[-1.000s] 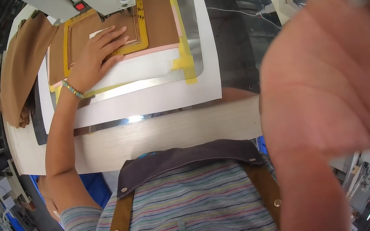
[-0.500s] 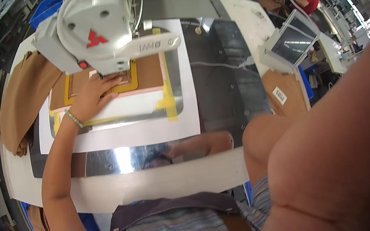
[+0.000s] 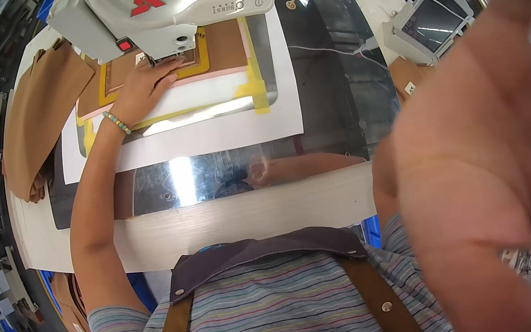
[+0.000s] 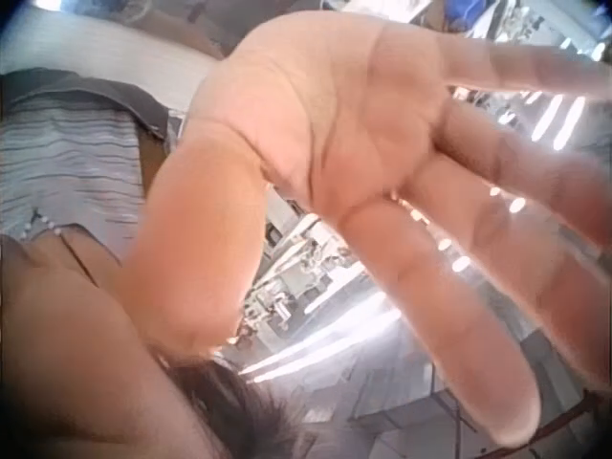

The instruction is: Sewing a small leather label onto a larger leather panel using an industrial sewing machine.

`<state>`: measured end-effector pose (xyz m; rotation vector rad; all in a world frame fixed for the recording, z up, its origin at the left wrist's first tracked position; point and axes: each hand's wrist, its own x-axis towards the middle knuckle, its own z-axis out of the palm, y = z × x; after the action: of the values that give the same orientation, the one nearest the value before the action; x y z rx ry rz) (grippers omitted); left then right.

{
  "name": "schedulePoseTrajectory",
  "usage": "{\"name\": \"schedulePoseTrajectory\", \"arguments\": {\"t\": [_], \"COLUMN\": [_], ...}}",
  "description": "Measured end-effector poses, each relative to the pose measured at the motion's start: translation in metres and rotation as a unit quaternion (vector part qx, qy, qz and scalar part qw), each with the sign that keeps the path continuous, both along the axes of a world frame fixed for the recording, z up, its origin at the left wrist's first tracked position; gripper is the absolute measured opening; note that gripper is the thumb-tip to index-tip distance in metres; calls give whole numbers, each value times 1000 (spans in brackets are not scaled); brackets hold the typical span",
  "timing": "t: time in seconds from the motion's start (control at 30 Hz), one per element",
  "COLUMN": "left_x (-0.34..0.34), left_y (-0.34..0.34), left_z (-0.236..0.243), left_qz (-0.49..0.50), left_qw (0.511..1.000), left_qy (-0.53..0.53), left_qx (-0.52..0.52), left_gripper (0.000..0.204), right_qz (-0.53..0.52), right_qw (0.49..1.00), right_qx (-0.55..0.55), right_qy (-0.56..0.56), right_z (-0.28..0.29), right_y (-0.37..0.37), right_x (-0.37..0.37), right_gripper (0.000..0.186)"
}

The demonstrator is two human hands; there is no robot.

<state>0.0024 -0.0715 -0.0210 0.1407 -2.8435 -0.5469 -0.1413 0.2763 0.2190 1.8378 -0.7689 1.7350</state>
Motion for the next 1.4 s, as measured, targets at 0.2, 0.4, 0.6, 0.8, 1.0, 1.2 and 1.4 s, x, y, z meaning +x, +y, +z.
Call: {"name": "schedulePoseTrajectory", "arguments": {"t": [0.2,0.4,0.6,0.8,1.0,1.2,1.4], "left_x": [19,79,119,145,126,24,-35], "left_y": [-12,-81,-137,-181,-171,-122,-69], "left_z": [3,4,-32,-50,-47,-35,-40], "left_qz": [32,158,228,320,341,250,332], "left_qw": [999,985,968,940,919,957,938], "left_qy": [21,73,32,-19,20,79,-81], "left_qx": [-24,21,-96,-115,-195,-121,-66], "left_gripper": [39,43,52,61,56,48,48], "right_qz": [-124,-178,-162,-173,-201,-198,-191], "right_qw": [897,779,798,791,804,822,785], "right_qx": [401,572,557,559,551,531,589], "right_qy": [136,186,161,177,97,54,-4], "right_z": [-107,-193,-228,-230,-206,-216,-217], "right_y": [-22,-21,-53,-47,-22,-57,-62], "right_x": [3,-15,-3,-18,-40,-22,-36], "right_gripper": [33,42,43,41,32,33,24]}}
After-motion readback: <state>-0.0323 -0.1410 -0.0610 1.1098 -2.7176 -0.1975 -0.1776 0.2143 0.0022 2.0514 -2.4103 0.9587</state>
